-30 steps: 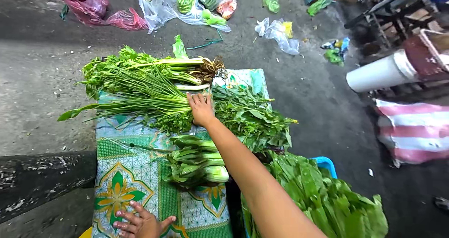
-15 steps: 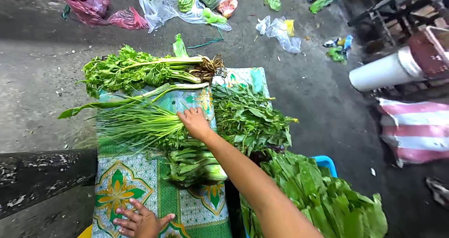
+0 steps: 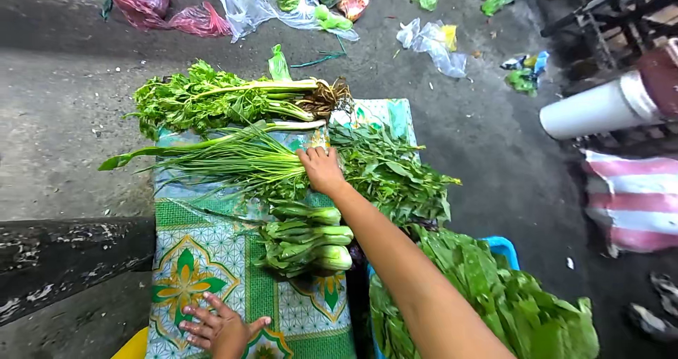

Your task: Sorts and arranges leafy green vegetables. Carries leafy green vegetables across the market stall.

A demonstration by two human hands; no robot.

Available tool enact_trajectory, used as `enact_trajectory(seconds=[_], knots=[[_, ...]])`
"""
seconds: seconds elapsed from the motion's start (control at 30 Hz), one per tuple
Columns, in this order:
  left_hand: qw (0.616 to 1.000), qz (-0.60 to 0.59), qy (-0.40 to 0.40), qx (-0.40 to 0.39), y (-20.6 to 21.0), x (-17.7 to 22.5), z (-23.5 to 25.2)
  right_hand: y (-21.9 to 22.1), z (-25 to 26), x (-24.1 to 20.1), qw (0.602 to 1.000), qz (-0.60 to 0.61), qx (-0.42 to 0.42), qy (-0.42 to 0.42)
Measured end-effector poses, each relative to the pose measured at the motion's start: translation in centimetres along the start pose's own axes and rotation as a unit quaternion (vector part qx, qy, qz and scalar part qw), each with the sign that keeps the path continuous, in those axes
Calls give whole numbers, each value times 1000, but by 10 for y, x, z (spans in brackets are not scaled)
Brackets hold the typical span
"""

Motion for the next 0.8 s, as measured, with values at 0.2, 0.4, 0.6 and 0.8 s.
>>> enact_trajectory(seconds=[0.2, 0.4, 0.6, 0.8], knots=[[999, -21, 15, 19, 0, -1, -3, -23, 1, -2, 996, 6, -76, 48], [1000, -7, 14, 18, 4, -2, 1, -34, -27, -8, 993, 96, -63, -6], [1000, 0, 8, 2, 3, -2, 3, -35, -13, 6, 990, 138, -4, -12], [1000, -3, 5, -4, 5, -2, 4, -23, 21, 8, 992, 54, -99, 64]])
Point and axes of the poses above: each hand's wrist, its own z-axis towards the middle knuckle, its own y-axis out of the palm, x = y × z, the point moved 1 cm from there along z, towards the middle knuckle, and after that the axes turned 10 degrees about z, right-handed, at the moved point
